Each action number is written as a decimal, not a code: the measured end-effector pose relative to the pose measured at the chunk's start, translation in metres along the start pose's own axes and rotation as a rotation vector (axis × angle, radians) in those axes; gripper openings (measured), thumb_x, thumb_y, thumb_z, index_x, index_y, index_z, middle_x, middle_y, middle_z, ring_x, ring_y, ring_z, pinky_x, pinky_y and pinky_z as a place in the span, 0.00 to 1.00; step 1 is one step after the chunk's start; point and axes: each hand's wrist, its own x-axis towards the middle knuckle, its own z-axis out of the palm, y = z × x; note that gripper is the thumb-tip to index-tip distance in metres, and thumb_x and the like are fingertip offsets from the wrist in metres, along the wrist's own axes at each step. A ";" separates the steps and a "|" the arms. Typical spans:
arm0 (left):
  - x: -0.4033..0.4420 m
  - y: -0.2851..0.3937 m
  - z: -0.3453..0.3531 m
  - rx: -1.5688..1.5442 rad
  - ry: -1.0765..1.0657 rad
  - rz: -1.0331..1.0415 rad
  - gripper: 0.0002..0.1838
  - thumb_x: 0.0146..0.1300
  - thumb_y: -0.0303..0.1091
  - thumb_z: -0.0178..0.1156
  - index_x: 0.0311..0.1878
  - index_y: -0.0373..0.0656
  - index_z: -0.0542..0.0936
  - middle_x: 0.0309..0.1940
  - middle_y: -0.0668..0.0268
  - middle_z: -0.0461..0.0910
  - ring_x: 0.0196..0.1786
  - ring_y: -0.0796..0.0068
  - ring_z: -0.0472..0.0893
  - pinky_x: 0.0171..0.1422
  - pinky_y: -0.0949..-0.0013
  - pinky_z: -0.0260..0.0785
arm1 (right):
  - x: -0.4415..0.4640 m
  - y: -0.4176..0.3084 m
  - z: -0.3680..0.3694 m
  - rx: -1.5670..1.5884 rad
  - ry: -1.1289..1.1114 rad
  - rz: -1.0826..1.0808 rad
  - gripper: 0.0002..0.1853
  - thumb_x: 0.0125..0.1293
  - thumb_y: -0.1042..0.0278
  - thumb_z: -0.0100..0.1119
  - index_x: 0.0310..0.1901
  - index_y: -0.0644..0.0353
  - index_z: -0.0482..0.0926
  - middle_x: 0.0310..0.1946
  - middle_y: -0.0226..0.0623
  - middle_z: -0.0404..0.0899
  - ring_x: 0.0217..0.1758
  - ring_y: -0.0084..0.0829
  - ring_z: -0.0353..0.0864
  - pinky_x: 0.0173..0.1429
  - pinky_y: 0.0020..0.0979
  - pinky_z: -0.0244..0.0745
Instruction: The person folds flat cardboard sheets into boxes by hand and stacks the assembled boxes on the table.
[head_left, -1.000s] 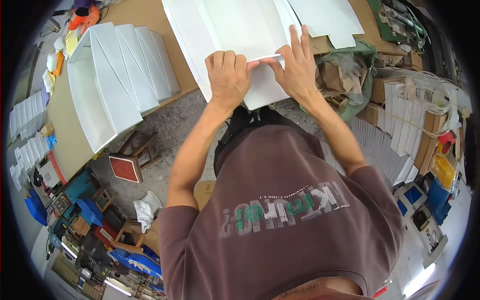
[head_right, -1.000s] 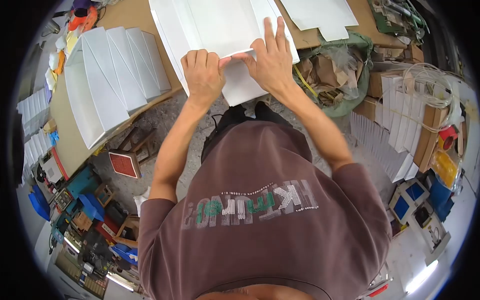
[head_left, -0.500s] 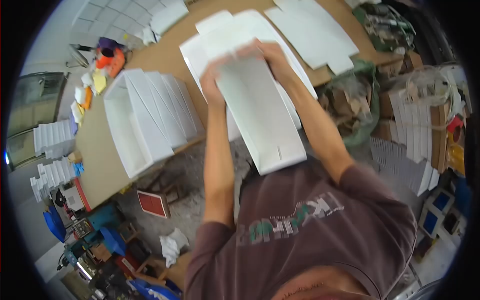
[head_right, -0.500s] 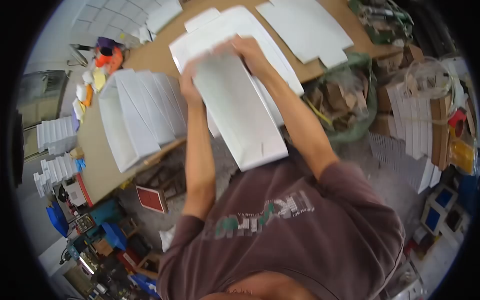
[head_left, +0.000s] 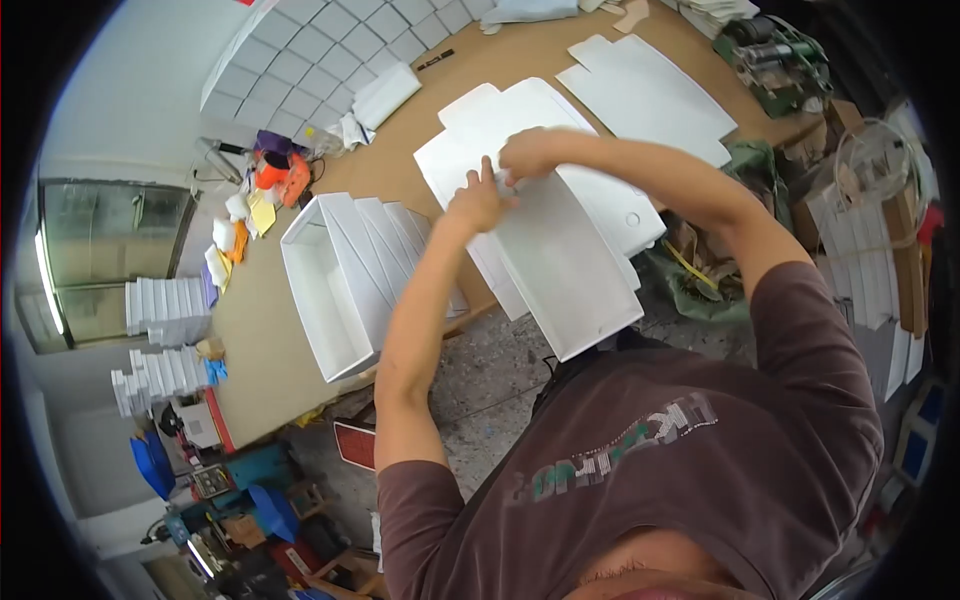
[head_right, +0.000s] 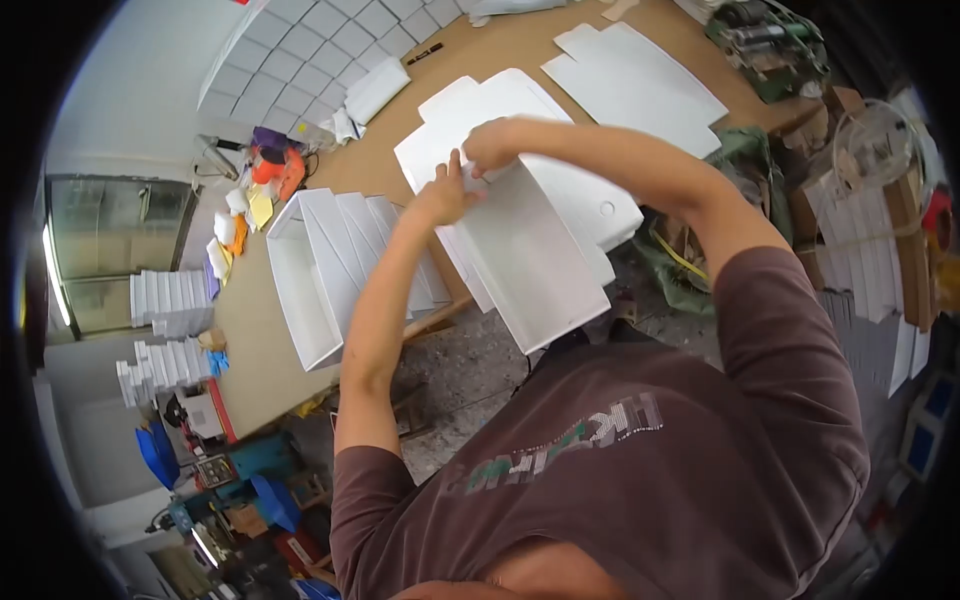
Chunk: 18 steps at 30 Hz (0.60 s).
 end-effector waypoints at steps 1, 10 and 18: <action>0.016 -0.017 -0.011 -0.031 -0.142 0.098 0.26 0.69 0.36 0.57 0.66 0.32 0.73 0.35 0.45 0.85 0.46 0.48 0.86 0.53 0.51 0.78 | 0.007 -0.011 0.030 -0.116 0.168 0.014 0.10 0.63 0.65 0.60 0.37 0.61 0.88 0.34 0.49 0.87 0.37 0.48 0.87 0.38 0.44 0.81; -0.135 0.116 0.004 -0.103 0.226 0.375 0.65 0.53 0.71 0.64 0.78 0.29 0.49 0.75 0.38 0.58 0.77 0.30 0.55 0.76 0.27 0.46 | -0.037 -0.002 -0.009 -0.190 0.347 0.215 0.08 0.59 0.72 0.59 0.35 0.64 0.86 0.37 0.54 0.85 0.42 0.53 0.86 0.46 0.47 0.81; -0.299 -0.003 -0.204 -0.179 0.098 -0.065 0.25 0.55 0.16 0.52 0.59 0.37 0.78 0.59 0.46 0.78 0.63 0.42 0.76 0.68 0.48 0.69 | -0.048 -0.150 -0.057 0.721 0.521 -0.129 0.27 0.69 0.55 0.62 0.62 0.66 0.71 0.59 0.51 0.75 0.61 0.43 0.77 0.66 0.43 0.71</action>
